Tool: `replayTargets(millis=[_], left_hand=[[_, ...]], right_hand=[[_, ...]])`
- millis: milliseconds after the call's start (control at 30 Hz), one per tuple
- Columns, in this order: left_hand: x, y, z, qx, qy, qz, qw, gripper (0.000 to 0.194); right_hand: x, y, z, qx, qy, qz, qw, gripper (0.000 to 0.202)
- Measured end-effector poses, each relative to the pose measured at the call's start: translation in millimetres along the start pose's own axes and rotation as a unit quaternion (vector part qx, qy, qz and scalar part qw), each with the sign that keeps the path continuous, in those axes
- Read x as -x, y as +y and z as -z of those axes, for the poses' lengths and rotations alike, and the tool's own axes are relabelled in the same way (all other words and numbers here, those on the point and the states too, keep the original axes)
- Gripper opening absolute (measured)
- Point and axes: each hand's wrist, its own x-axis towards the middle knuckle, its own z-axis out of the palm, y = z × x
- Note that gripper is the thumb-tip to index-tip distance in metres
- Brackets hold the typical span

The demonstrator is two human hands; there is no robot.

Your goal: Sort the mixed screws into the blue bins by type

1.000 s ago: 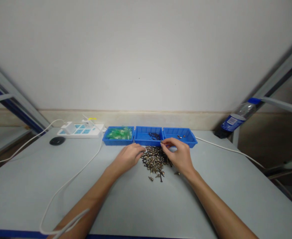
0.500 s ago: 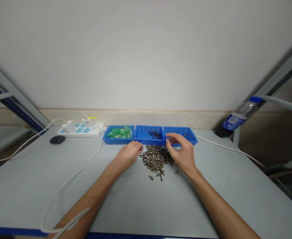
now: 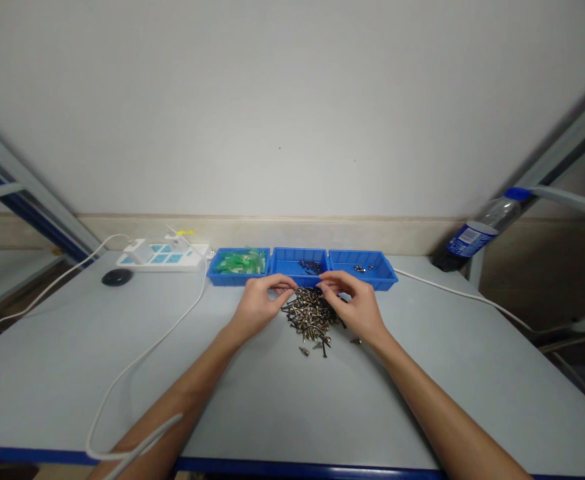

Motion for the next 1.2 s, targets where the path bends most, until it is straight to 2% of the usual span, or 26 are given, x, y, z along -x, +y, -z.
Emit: replayTargets(millis=[133,433,633,867,1067,1200], left_hand=[[0,1,-2.6,0.028,0.009,0.019,0.999,0.006],[6,-5,-4.4,-0.059,-0.031,-0.054,0.996,0.008],[5,-10,0.1,-0.157,-0.092,-0.064,0.981,0.013],[4,-20,12.5,-0.174,-0.195,-0.044,0.964,0.007],[4,-25,9.6,-0.168,-0.185,-0.045,0.967,0.012],[2,-23,9.4,-0.120,-0.136,-0.055,0.982,0.011]], right_hand=[[0,2,-2,-0.052,-0.051,-0.025,0.997,0.024],[0,7,-4,-0.113,-0.146,-0.103,0.977,0.030],[-1,13,-3,-0.093,-0.112,-0.102,0.984,0.025],[-3,15,-1,-0.090,-0.086,-0.119,0.985,0.022],[-2,16,-1,-0.092,-0.091,-0.119,0.984,0.023],[-2,15,-1,-0.089,-0.094,-0.115,0.985,0.024]])
